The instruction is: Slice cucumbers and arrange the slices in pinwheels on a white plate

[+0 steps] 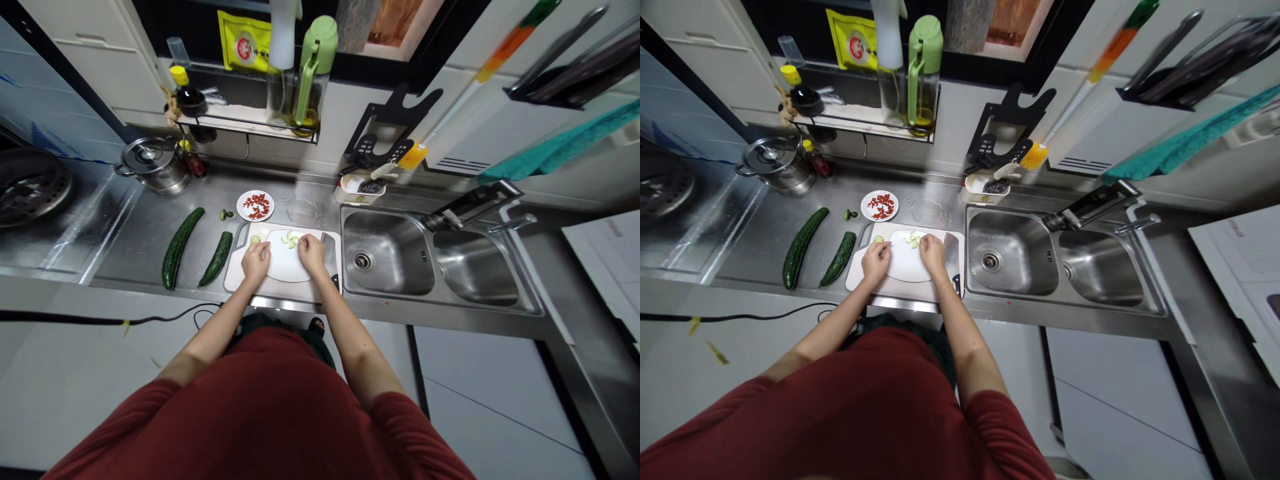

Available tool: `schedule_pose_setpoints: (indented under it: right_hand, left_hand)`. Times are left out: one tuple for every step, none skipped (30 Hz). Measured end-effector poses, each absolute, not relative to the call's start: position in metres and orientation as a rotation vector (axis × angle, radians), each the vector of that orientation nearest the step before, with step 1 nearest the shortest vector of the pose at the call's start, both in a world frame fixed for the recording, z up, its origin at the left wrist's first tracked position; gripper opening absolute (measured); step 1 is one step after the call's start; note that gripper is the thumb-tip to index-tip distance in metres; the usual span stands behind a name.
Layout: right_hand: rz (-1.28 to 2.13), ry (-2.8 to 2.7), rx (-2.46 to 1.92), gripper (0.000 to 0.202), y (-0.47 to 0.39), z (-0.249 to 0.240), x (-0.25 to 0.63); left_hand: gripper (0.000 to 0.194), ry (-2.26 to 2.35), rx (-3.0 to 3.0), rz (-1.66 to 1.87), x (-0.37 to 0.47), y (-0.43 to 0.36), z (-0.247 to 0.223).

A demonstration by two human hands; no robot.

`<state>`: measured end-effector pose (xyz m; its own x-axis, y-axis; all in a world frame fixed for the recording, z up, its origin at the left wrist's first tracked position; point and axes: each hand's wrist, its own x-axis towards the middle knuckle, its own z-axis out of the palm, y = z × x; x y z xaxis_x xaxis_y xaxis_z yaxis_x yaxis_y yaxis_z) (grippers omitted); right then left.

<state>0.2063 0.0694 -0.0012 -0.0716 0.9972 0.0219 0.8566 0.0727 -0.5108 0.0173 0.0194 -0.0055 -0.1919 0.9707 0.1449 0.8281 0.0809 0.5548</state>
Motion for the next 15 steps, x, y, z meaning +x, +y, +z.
schedule_pose_setpoints:
  right_hand:
    - [0.534, -1.968, -1.815, 0.027, 0.065, -0.002, 0.206]
    - [0.544, -1.944, -1.796, 0.027, 0.060, -0.003, 0.206]
    - [0.553, -1.918, -1.782, 0.027, 0.056, -0.005, 0.206]
    - [0.559, -1.895, -1.765, 0.027, 0.052, -0.006, 0.205]
    - [0.566, -1.875, -1.749, 0.026, 0.048, -0.008, 0.205]
    - [0.571, -1.856, -1.733, 0.026, 0.044, -0.009, 0.205]
    - [0.575, -1.839, -1.716, 0.026, 0.041, -0.010, 0.205]
    - [0.579, -1.823, -1.700, 0.025, 0.038, -0.011, 0.204]
    - [0.581, -1.807, -1.680, 0.025, 0.036, -0.013, 0.204]
    - [0.581, -1.790, -1.658, 0.025, 0.034, -0.014, 0.203]
    - [0.581, -1.772, -1.633, 0.024, 0.032, -0.015, 0.203]
    - [0.581, -1.755, -1.608, 0.023, 0.030, -0.016, 0.202]
    - [0.581, -1.739, -1.585, 0.023, 0.028, -0.017, 0.201]
    - [0.583, -1.723, -1.566, 0.022, 0.026, -0.017, 0.201]
    - [0.586, -1.709, -1.552, 0.021, 0.024, -0.018, 0.201]
  left_hand:
    - [0.032, 2.116, 1.790, 0.788, 0.015, 0.017, -0.005]
    - [0.032, 2.139, 1.773, 0.783, 0.013, 0.015, -0.004]
    - [0.032, 2.169, 1.753, 0.771, 0.010, 0.012, -0.003]
    - [0.032, 2.202, 1.731, 0.754, 0.008, 0.010, -0.003]
    - [0.032, 2.236, 1.707, 0.737, 0.006, 0.007, -0.003]
    - [0.032, 2.267, 1.681, 0.721, 0.005, 0.004, -0.003]
    - [0.033, 2.292, 1.657, 0.709, 0.003, 0.002, -0.003]
    - [0.033, 2.311, 1.633, 0.701, 0.002, -0.001, -0.003]
    - [0.033, 2.324, 1.610, 0.697, 0.001, -0.004, -0.004]
    - [0.033, 2.333, 1.589, 0.698, -0.001, -0.007, -0.005]
    - [0.033, 2.339, 1.570, 0.702, -0.002, -0.009, -0.005]
    - [0.033, 2.345, 1.554, 0.705, -0.003, -0.012, -0.006]
    - [0.033, 2.350, 1.542, 0.704, -0.005, -0.014, -0.006]
    - [0.033, 2.357, 1.528, 0.695, -0.006, -0.016, -0.006]
    - [0.033, 2.368, 1.514, 0.678, -0.008, -0.018, -0.006]
